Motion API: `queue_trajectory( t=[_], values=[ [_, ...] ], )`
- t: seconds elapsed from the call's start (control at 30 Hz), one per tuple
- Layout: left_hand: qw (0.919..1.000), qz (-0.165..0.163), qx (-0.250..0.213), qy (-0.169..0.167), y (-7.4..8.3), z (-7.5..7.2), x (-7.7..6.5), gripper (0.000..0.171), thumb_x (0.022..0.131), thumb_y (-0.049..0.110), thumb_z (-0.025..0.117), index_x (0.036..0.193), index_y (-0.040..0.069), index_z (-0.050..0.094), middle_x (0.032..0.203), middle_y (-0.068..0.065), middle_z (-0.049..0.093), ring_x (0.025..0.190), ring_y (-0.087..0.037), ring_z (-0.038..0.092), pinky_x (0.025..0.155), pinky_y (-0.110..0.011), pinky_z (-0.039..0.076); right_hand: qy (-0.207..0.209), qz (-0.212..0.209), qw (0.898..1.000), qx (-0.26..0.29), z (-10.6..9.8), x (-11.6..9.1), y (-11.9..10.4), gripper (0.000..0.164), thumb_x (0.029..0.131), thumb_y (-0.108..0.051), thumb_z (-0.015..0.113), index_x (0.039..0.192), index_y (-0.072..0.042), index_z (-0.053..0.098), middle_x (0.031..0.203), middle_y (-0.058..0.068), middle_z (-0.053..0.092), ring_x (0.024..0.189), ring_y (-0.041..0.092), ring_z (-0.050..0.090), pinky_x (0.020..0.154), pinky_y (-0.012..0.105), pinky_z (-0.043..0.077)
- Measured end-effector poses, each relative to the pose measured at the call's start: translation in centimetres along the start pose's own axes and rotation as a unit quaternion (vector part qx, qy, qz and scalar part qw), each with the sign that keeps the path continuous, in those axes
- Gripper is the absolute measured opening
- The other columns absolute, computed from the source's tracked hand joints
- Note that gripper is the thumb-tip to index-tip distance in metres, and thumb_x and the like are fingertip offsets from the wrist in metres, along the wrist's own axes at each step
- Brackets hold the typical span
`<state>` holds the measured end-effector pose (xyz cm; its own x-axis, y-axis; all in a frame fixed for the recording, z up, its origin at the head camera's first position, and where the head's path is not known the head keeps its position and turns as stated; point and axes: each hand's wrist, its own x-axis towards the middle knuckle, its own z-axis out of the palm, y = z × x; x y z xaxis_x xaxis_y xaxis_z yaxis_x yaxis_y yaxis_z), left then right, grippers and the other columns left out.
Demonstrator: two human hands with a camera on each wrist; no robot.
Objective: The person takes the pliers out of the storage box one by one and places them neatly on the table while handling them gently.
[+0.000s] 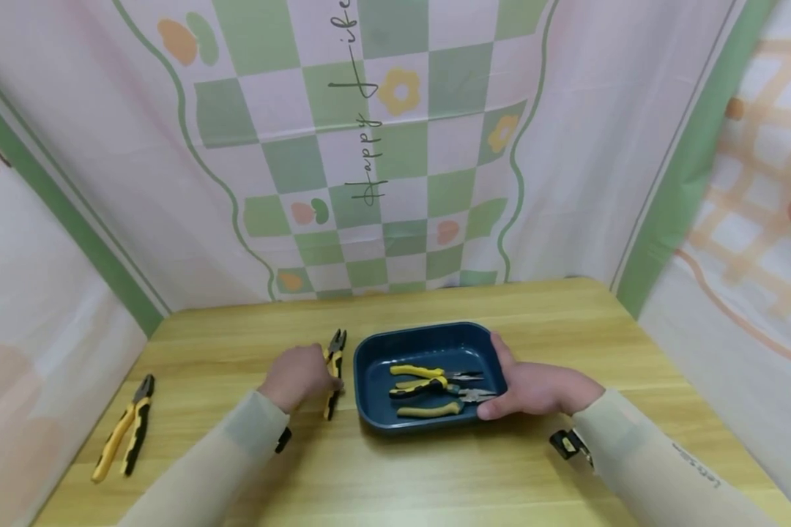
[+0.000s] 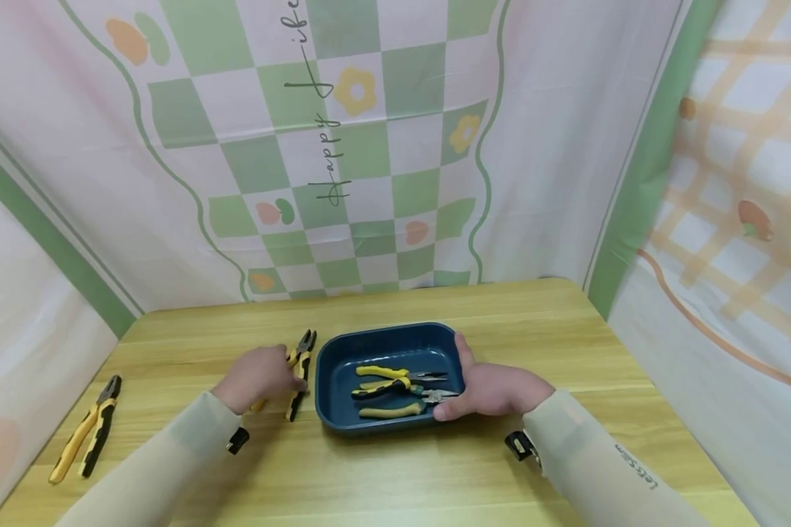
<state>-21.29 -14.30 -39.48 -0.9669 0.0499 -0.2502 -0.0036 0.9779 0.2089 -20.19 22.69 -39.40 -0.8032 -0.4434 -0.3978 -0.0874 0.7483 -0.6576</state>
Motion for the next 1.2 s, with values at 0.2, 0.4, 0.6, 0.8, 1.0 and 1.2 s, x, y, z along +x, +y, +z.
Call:
queue_trajectory(
  t=[0.2, 0.4, 0.6, 0.8, 1.0, 1.2],
  values=[
    [0.9999, 0.002, 0.013, -0.011, -0.2, 0.5, -0.2, 0.032, 0.074, 0.034, 0.075, 0.058, 0.013, 0.058, 0.06, -0.001, 0.054, 0.053, -0.017, 0.048, 0.044, -0.031, 0.038, -0.005, 0.004, 1.0, -0.015, 0.0, 0.0, -0.1, 0.13, 0.073, -0.05, 0.075, 0.142, -0.008, -0.027, 0.135, 0.035, 0.035, 0.1, 0.026, 0.054, 0.098, 0.05, 0.031],
    [0.9991, -0.019, 0.034, -0.016, 0.1, 0.4, -0.4, 0.03, 0.074, 0.032, 0.076, 0.058, 0.013, 0.059, 0.062, -0.002, 0.055, 0.053, -0.017, 0.05, 0.044, -0.031, 0.038, -0.003, -0.001, 1.0, -0.012, -0.1, -0.2, -0.2, 0.13, 0.073, -0.049, 0.076, 0.142, -0.006, -0.026, 0.139, 0.039, 0.025, 0.111, 0.032, 0.049, 0.1, 0.051, 0.027],
    [0.9976, -0.019, 0.066, -0.01, 0.6, 0.8, -0.7, 0.036, 0.074, 0.037, 0.077, 0.055, 0.014, 0.058, 0.058, -0.001, 0.053, 0.049, -0.013, 0.047, 0.04, -0.026, 0.031, -0.003, 0.003, 1.0, -0.009, 0.0, 0.0, 0.0, 0.13, 0.073, -0.05, 0.076, 0.142, -0.006, -0.025, 0.139, 0.037, 0.026, 0.113, 0.032, 0.047, 0.101, 0.051, 0.027],
    [0.9969, -0.024, 0.074, -0.009, 0.6, 0.6, -0.9, 0.032, 0.077, 0.029, 0.076, 0.058, 0.011, 0.058, 0.059, -0.002, 0.053, 0.048, -0.014, 0.047, 0.039, -0.025, 0.032, -0.005, 0.003, 1.0, -0.009, 0.0, 0.0, 0.0, 0.129, 0.073, -0.05, 0.075, 0.143, -0.007, -0.025, 0.141, 0.036, 0.023, 0.112, 0.031, 0.048, 0.1, 0.051, 0.028],
    [0.9963, -0.043, 0.074, -0.013, -0.6, 0.3, -0.8, 0.026, 0.074, 0.02, 0.076, 0.06, 0.009, 0.058, 0.062, -0.003, 0.055, 0.053, -0.016, 0.049, 0.041, -0.027, 0.036, -0.01, 0.002, 1.0, -0.008, 0.0, -0.1, -0.2, 0.129, 0.074, -0.05, 0.075, 0.142, -0.008, -0.026, 0.142, 0.036, 0.023, 0.11, 0.029, 0.049, 0.1, 0.051, 0.028],
    [0.9953, -0.061, 0.073, -0.014, -2.5, -0.1, -0.9, 0.015, 0.077, 0.008, 0.062, 0.063, 0.007, 0.057, 0.065, -0.007, 0.054, 0.055, -0.017, 0.048, 0.041, -0.027, 0.033, -0.01, 0.001, 1.0, 0.002, 0.0, -0.1, -0.2, 0.13, 0.073, -0.048, 0.076, 0.142, -0.008, -0.027, 0.141, 0.036, 0.024, 0.114, 0.033, 0.045, 0.1, 0.052, 0.027]
  ],
)
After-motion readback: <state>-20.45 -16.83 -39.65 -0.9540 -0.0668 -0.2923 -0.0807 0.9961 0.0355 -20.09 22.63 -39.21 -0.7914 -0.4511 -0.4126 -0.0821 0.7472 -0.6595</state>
